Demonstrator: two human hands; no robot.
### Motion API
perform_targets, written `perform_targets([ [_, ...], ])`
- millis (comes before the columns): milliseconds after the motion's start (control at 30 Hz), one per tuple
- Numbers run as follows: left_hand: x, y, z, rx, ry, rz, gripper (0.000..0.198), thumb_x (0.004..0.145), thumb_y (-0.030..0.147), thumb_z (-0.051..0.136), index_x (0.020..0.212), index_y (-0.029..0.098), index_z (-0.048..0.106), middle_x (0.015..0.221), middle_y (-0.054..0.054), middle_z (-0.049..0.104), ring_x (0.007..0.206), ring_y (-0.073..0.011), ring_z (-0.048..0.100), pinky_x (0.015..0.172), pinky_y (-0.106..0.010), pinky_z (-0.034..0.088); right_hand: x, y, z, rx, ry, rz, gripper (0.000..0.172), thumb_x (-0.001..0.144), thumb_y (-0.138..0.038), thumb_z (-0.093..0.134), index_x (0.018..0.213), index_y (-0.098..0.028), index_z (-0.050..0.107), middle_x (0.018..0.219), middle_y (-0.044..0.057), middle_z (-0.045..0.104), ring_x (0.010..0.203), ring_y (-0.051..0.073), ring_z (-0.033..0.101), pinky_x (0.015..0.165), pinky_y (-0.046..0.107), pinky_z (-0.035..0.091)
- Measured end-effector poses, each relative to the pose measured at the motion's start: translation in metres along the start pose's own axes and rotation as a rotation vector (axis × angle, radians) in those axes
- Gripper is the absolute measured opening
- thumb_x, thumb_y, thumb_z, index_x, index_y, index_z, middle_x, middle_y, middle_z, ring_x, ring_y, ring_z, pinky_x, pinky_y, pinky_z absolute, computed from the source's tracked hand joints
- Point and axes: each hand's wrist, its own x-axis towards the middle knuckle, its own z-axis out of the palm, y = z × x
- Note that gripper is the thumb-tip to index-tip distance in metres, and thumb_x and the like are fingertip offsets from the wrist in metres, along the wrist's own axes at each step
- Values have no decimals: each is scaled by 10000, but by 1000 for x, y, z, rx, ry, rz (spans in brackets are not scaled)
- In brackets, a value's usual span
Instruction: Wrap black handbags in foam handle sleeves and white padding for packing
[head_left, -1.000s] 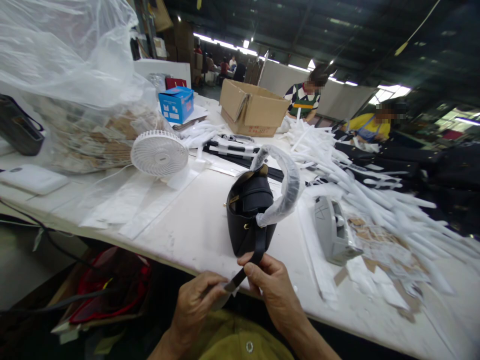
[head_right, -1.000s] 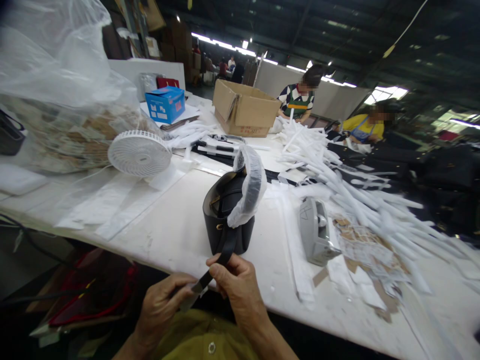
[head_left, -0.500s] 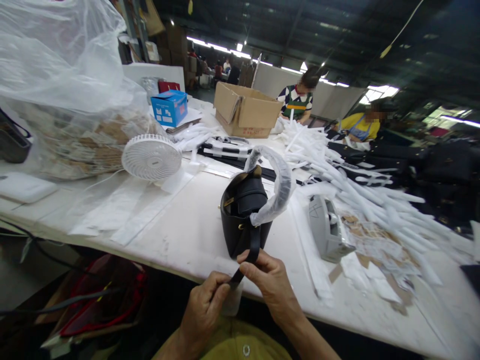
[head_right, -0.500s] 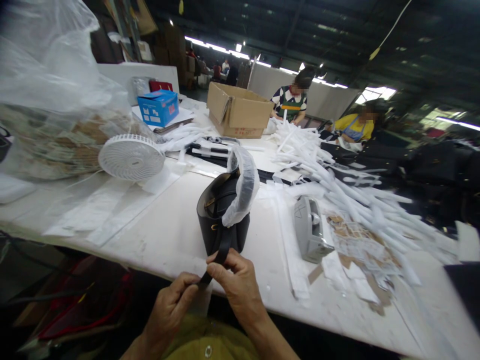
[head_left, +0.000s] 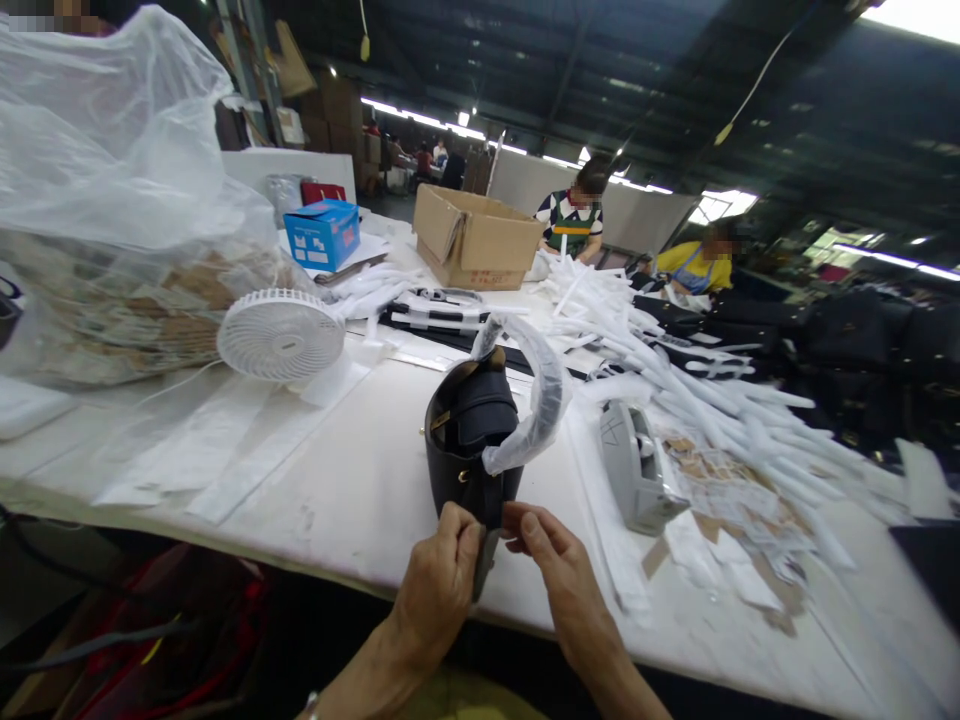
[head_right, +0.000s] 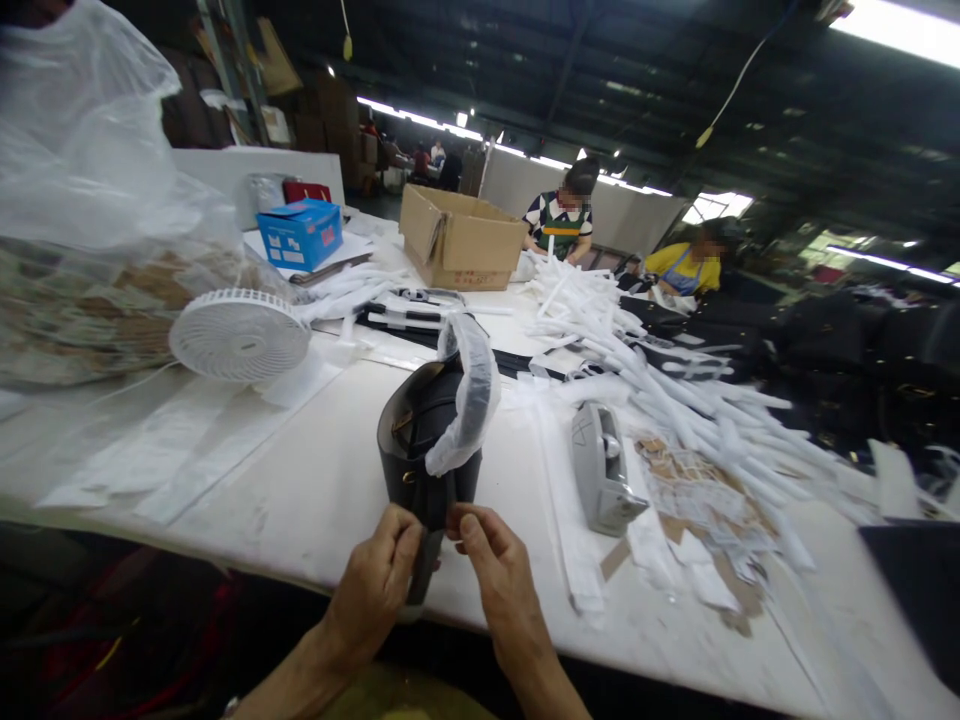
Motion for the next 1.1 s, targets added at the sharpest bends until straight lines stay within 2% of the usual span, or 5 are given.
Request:
perform_targets([
  [200,31,19,-5,284,216,100,216,962,359,302,837,249,439,653,9,609,536,-183,613,527,-269,370,1,7,-17,28,41,51,526,800,-630,623,949,-138,733,919,127,733,887,258,646,830,381,486],
  [500,40,17,-18,344,409,242,183,961,348,390,857,244,499,566,48,588,443,-155,590,456,-235,356,16,-1,5,97,-124,31,478,768,-594,682,886,-134,737,812,111,741,730,204,653,706,330,499],
  [700,37,16,-34,161,301,91,208,952,406,391,877,246,500,548,67,557,439,-140,565,437,-215,385,29,-22,31,118,-215,38,492,758,-598,685,847,-117,733,654,56,683,569,141,604,559,251,467],
  [900,25,5,-48,28,315,-42,285,915,504,455,958,226,502,609,54,592,486,-145,545,505,-241,434,42,-31,55,64,-138,102,494,715,-617,700,669,-127,662,428,-34,503,368,70,426,369,187,249],
  [1100,16,-10,-42,-269,146,-163,364,848,545,574,788,189,526,684,20,562,654,-148,550,594,-232,437,43,-33,64,37,-59,41,458,678,-596,729,635,-143,682,435,-39,481,382,72,399,384,205,313],
])
